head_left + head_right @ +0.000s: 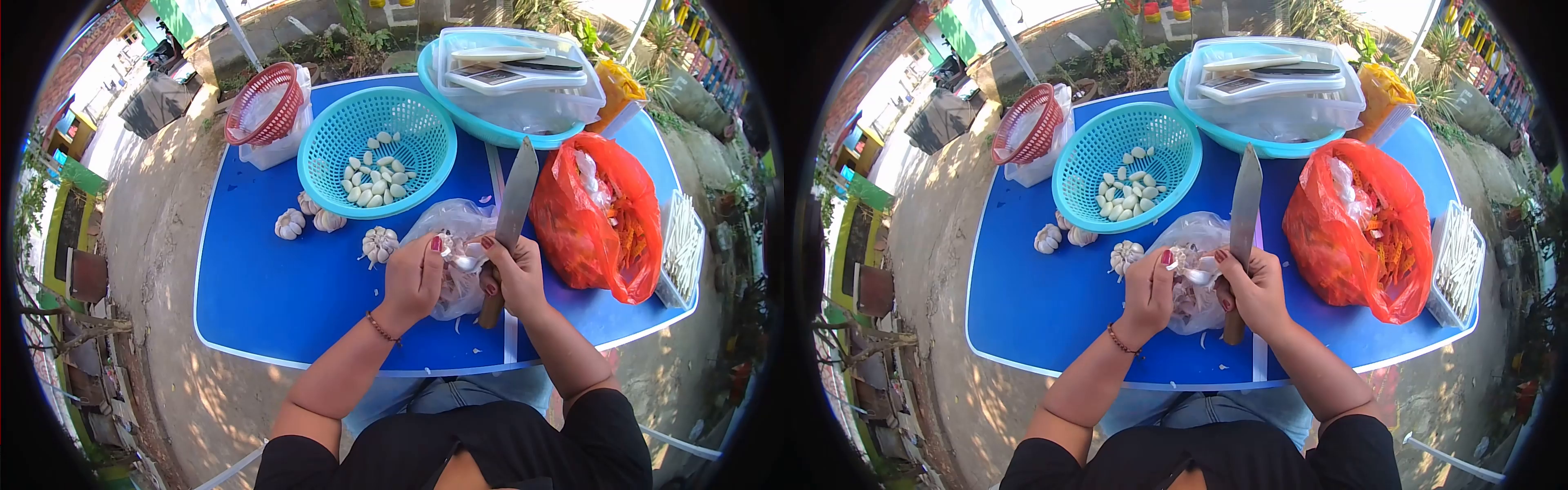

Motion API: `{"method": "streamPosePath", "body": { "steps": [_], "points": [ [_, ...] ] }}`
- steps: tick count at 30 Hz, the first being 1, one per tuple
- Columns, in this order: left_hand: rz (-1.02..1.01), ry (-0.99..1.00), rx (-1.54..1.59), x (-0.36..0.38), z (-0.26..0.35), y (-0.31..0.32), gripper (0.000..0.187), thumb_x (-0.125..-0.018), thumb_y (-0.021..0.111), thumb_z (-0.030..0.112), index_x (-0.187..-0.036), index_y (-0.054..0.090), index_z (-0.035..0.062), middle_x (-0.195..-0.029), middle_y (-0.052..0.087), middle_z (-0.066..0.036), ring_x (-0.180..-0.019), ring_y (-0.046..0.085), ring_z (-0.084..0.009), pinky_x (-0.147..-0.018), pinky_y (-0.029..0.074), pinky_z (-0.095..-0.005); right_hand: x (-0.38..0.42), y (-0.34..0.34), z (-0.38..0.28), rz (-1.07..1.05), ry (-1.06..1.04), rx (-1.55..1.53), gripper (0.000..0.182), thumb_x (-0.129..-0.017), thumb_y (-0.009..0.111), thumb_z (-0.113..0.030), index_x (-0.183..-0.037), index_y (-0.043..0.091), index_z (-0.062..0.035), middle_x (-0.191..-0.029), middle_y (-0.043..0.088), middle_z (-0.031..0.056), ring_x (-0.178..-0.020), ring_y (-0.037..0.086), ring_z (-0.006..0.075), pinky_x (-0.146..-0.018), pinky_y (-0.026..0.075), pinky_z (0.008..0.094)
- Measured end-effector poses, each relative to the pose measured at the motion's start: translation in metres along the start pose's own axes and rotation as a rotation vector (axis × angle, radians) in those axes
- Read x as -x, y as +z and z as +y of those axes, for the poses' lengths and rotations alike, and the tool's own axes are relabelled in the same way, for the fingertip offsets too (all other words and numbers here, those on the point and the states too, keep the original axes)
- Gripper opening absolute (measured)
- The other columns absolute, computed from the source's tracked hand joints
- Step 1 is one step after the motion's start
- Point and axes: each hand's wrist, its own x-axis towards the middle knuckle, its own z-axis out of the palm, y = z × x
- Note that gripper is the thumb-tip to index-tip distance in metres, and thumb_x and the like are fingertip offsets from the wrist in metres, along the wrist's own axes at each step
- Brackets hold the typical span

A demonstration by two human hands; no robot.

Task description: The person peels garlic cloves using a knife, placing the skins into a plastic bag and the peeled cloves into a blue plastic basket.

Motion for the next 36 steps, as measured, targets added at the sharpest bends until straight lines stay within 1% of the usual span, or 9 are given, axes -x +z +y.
{"method": "streamPosePath", "body": {
  "steps": [5,11,17,20,23,26,30,33,36],
  "points": [
    [0.044,0.183,-0.364,-0.009,-0.009,-0.013,0.016,-0.079,0.063,0.019,-0.075,0.061,0.0031,-0.060,0.053,-0.005,-0.053,0.052,-0.0197,-0.050,0.040,-0.0297,-0.004,-0.009,-0.002,0.048,-0.152,0.083,0.014,-0.091,0.055,-0.007,-0.098,0.060,0.0035,-0.072,0.060,0.0031,-0.048,0.048,0.0029,-0.043,0.036,0.0189],
    [-0.017,0.078,-0.329,-0.012,0.007,-0.017,0.022,-0.065,0.072,0.022,-0.077,0.063,0.0066,-0.062,0.053,-0.003,-0.053,0.052,-0.0173,-0.050,0.041,-0.0274,-0.004,-0.013,-0.007,0.071,-0.268,0.340,0.013,-0.087,0.059,-0.005,-0.098,0.059,0.0025,-0.071,0.058,0.0000,-0.048,0.044,0.0001,-0.044,0.035,0.0167],
    [-0.043,0.151,-0.106,-0.011,0.003,-0.020,0.017,-0.081,0.067,0.018,-0.090,0.067,0.0025,-0.074,0.060,-0.004,-0.060,0.056,-0.0104,-0.051,0.042,-0.0224,0.000,-0.016,-0.011,-0.018,-0.209,0.268,0.015,-0.083,0.061,-0.007,-0.095,0.060,0.0012,-0.067,0.055,-0.0035,-0.054,0.046,0.0007,-0.048,0.035,0.0184],
    [-0.133,-0.067,0.422,-0.006,-0.001,-0.011,0.014,-0.090,0.061,0.011,-0.096,0.068,0.0002,-0.084,0.065,-0.004,-0.069,0.060,-0.0079,-0.055,0.046,-0.0191,0.001,-0.016,-0.015,-0.144,-0.337,0.518,0.016,-0.080,0.066,-0.011,-0.091,0.061,0.0004,-0.065,0.055,-0.0010,-0.055,0.046,0.0046,-0.050,0.037,0.0215],
    [-0.313,-0.333,0.545,-0.003,0.001,-0.016,0.014,-0.090,0.062,0.006,-0.101,0.067,-0.0018,-0.096,0.067,-0.008,-0.078,0.064,-0.0083,-0.061,0.051,-0.0182,0.005,-0.011,-0.023,-0.182,-0.392,0.652,0.016,-0.078,0.069,-0.010,-0.088,0.062,-0.0006,-0.066,0.055,0.0014,-0.055,0.047,0.0053,-0.050,0.037,0.0211],
    [-0.371,-0.427,0.677,-0.005,-0.003,-0.018,0.023,-0.087,0.066,0.008,-0.108,0.064,-0.0010,-0.095,0.066,-0.007,-0.076,0.064,-0.0074,-0.064,0.053,-0.0199,0.004,-0.011,-0.018,-0.095,-0.421,0.637,0.028,-0.074,0.074,-0.008,-0.098,0.059,-0.0014,-0.069,0.058,0.0032,-0.056,0.050,0.0056,-0.049,0.039,0.0216],
    [-0.321,-0.457,0.885,-0.007,0.001,-0.015,0.035,-0.085,0.068,0.008,-0.117,0.057,-0.0012,-0.101,0.065,-0.010,-0.085,0.065,-0.0119,-0.071,0.056,-0.0230,0.003,-0.013,-0.009,-0.034,-0.537,0.699,0.045,-0.071,0.075,-0.006,-0.111,0.054,-0.0028,-0.078,0.060,0.0062,-0.057,0.055,0.0093,-0.051,0.043,0.0229],
    [-0.381,-0.505,1.000,-0.008,0.003,-0.020,0.040,-0.084,0.070,0.008,-0.120,0.053,0.0004,-0.106,0.064,-0.011,-0.090,0.066,-0.0141,-0.074,0.056,-0.0243,0.004,-0.013,-0.005,-0.102,-0.621,0.767,0.052,-0.072,0.074,0.000,-0.117,0.048,-0.0003,-0.080,0.059,0.0055,-0.057,0.052,0.0053,-0.050,0.039,0.0188],
    [-0.376,-0.530,1.068,-0.008,0.000,-0.021,0.037,-0.083,0.070,0.008,-0.117,0.053,0.0027,-0.107,0.064,-0.011,-0.092,0.066,-0.0150,-0.076,0.057,-0.0257,0.007,-0.010,-0.008,-0.114,-0.689,0.815,0.051,-0.076,0.070,-0.004,-0.121,0.045,-0.0001,-0.083,0.059,0.0092,-0.058,0.054,0.0114,-0.053,0.042,0.0221]
  ]
}}
